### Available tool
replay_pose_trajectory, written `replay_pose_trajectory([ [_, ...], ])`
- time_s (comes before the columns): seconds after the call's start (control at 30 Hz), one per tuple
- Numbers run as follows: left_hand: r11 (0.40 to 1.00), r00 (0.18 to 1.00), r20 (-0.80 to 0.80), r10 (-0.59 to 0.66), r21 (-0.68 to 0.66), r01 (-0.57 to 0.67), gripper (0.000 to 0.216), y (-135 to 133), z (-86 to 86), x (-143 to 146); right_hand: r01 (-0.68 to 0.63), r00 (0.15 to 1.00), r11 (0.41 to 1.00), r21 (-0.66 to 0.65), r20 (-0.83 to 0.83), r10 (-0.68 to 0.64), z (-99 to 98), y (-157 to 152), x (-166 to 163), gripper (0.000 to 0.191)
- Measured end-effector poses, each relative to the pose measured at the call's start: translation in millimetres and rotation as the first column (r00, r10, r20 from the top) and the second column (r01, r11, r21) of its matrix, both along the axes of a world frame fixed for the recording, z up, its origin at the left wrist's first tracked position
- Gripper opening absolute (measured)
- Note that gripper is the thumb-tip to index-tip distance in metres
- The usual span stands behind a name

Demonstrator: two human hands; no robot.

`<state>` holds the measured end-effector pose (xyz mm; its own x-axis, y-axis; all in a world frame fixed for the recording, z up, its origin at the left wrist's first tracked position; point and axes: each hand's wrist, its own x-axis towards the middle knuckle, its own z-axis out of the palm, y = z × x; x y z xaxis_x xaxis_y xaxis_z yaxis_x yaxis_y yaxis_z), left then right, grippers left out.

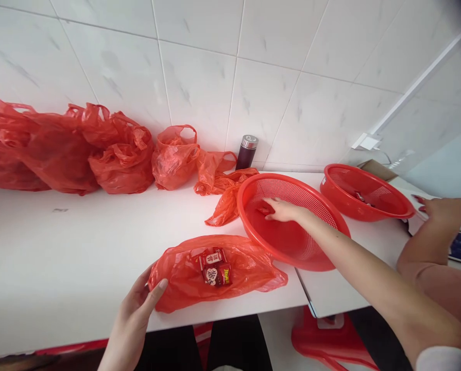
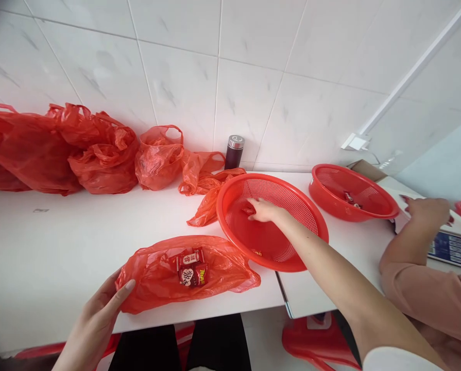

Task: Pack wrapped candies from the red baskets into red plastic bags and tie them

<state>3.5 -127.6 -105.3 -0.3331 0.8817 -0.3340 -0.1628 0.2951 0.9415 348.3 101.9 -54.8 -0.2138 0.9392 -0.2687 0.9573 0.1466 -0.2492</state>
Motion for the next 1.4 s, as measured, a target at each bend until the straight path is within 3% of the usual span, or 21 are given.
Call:
replay_pose_trajectory([
  [0.07, 1.0, 1.0, -0.027, 0.015, -0.028, -0.015, 0.067, -1.5, -2.4, -1.0, -0.001, 1.0, 0.999, -0.039, -0.02, 0.0, -13.0, 5.9, 8.4, 0.079],
  [0.2, 0.999, 1.0, -0.019, 0.018, -0.034, -0.019, 0.066, -2.1, -4.5, -2.2, 0.044, 0.997, 0.998, -0.052, -0.068, -0.047, -20.7, 10.5, 16.0, 0.065],
  [0.37, 1.0, 0.998, -0.056, 0.01, -0.018, -0.011, 0.066, -2.6, 0.3, 0.0, 0.148, 0.969, 0.985, -0.084, -0.186, -0.162, 1.6, 16.8, 20.7, 0.04],
  [0.43, 1.0, 0.998, -0.063, 0.002, -0.022, -0.004, 0.065, -3.3, 0.6, -0.2, 0.13, 0.929, 0.982, -0.14, -0.33, -0.17, 19.3, 11.3, 16.7, 0.036],
  [0.5, 1.0, 0.999, -0.054, -0.007, -0.02, 0.006, 0.065, -3.5, -1.9, -2.3, 0.046, 0.788, 0.967, -0.249, -0.587, -0.188, 38.6, -2.3, 7.7, 0.034],
  [0.6, 0.999, 0.998, -0.057, -0.032, -0.019, 0.031, 0.065, -2.3, -8.2, -6.6, -0.131, 0.436, 0.929, -0.346, -0.862, -0.259, 61.0, -35.8, -13.6, 0.03],
  [0.63, 0.999, 0.997, -0.059, -0.048, -0.018, 0.047, 0.064, -1.8, -9.6, -7.2, -0.166, 0.37, 0.926, -0.339, -0.892, -0.26, 64.6, -48.9, -22.2, 0.031],
  [0.7, 0.998, 0.996, -0.051, -0.068, -0.002, 0.068, 0.062, -1.2, -10.0, -5.6, -0.232, 0.318, 0.922, -0.31, -0.92, -0.229, 65.1, -75.3, -40.7, 0.037],
  [0.77, 0.998, 0.997, -0.04, -0.06, 0.024, 0.061, 0.058, -1.6, -7.1, -0.5, -0.305, 0.357, 0.909, -0.284, -0.919, -0.167, 57.5, -99.3, -60.5, 0.041],
  [0.93, 0.998, 1.0, -0.009, 0.03, 0.064, -0.029, 0.053, -3.1, -1.3, 6.8, -0.388, 0.673, 0.897, -0.212, -0.73, 0.119, 21.2, -135.7, -104.8, 0.02],
  [1.1, 0.994, 0.996, 0.051, 0.079, 0.068, -0.082, 0.037, -1.0, -8.9, -11.7, -0.213, 0.923, 0.977, 0.014, -0.326, 0.206, -10.6, -140.9, -113.6, 0.021],
  [1.23, 0.985, 0.974, 0.192, 0.123, 0.094, -0.143, 0.03, 0.1, -9.2, -20.8, -0.236, 0.968, 0.95, 0.206, -0.036, 0.248, -21.7, -145.8, -106.0, 0.042],
  [1.33, 0.977, 0.956, 0.243, 0.165, 0.093, -0.192, 0.03, -2.5, -2.2, -22.8, -0.285, 0.958, 0.916, 0.282, 0.046, 0.284, -20.6, -159.6, -100.5, 0.061],
  [1.4, 0.969, 0.944, 0.257, 0.208, 0.079, -0.235, 0.032, -5.3, 5.8, -26.7, -0.31, 0.95, 0.9, 0.307, 0.06, 0.306, -15.7, -172.9, -94.4, 0.06],
])
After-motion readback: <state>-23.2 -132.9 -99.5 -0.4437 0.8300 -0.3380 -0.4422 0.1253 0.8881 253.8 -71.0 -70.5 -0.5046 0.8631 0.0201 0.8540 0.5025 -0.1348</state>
